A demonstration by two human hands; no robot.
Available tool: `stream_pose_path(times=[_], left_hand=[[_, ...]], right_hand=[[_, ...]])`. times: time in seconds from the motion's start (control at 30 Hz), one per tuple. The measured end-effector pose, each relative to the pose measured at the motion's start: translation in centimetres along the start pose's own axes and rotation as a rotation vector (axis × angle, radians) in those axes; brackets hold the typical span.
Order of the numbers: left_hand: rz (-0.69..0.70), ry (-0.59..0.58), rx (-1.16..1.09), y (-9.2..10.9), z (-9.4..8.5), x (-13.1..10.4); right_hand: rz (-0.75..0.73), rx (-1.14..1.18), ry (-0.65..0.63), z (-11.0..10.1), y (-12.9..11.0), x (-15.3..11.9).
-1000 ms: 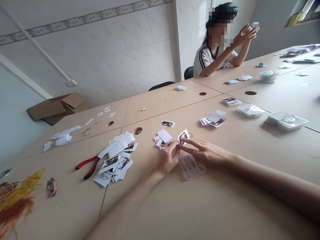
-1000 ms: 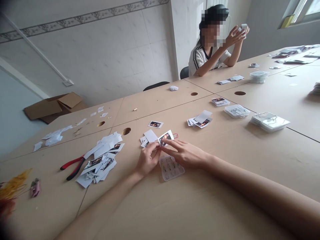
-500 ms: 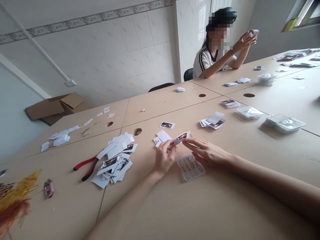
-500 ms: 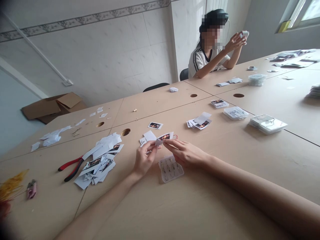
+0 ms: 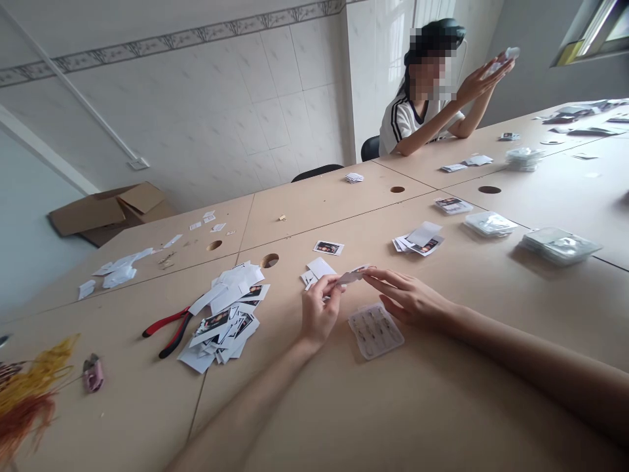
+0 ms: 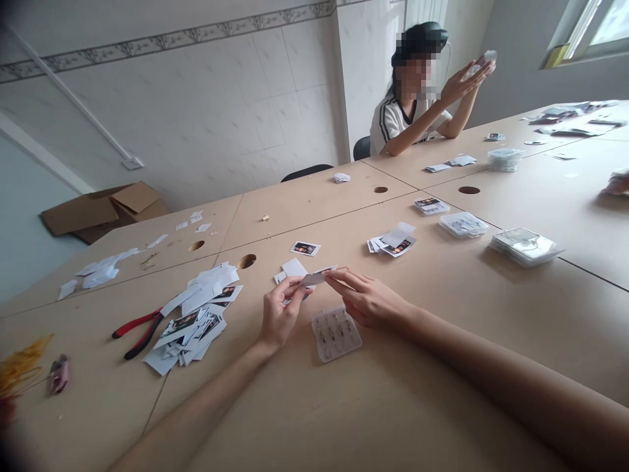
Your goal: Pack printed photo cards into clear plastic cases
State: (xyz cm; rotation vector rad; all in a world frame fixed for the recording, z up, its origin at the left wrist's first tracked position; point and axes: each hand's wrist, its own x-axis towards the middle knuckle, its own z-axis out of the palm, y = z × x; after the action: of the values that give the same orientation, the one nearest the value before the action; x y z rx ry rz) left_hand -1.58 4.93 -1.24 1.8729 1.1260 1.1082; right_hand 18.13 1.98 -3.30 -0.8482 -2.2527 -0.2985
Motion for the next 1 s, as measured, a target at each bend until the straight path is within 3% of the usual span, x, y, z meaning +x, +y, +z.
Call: stream_pose_path(times=[0.33, 0.73, 1.0], left_hand=[[-0.047, 0.032, -0.071, -0.05, -0.14, 0.24], [-0.108, 0.092, -0.116, -0.29, -0.55, 0.26], [-0.154, 0.150, -0.171, -0.41, -0.63, 0.29]], right_hand=[[0.124, 0.026, 0.018, 0.31, 0.33, -0.34], [0.157, 0.024, 0.083, 0.39, 0.69, -0.48], [0.173, 0.022, 0.198, 0.33, 0.94, -0.46]])
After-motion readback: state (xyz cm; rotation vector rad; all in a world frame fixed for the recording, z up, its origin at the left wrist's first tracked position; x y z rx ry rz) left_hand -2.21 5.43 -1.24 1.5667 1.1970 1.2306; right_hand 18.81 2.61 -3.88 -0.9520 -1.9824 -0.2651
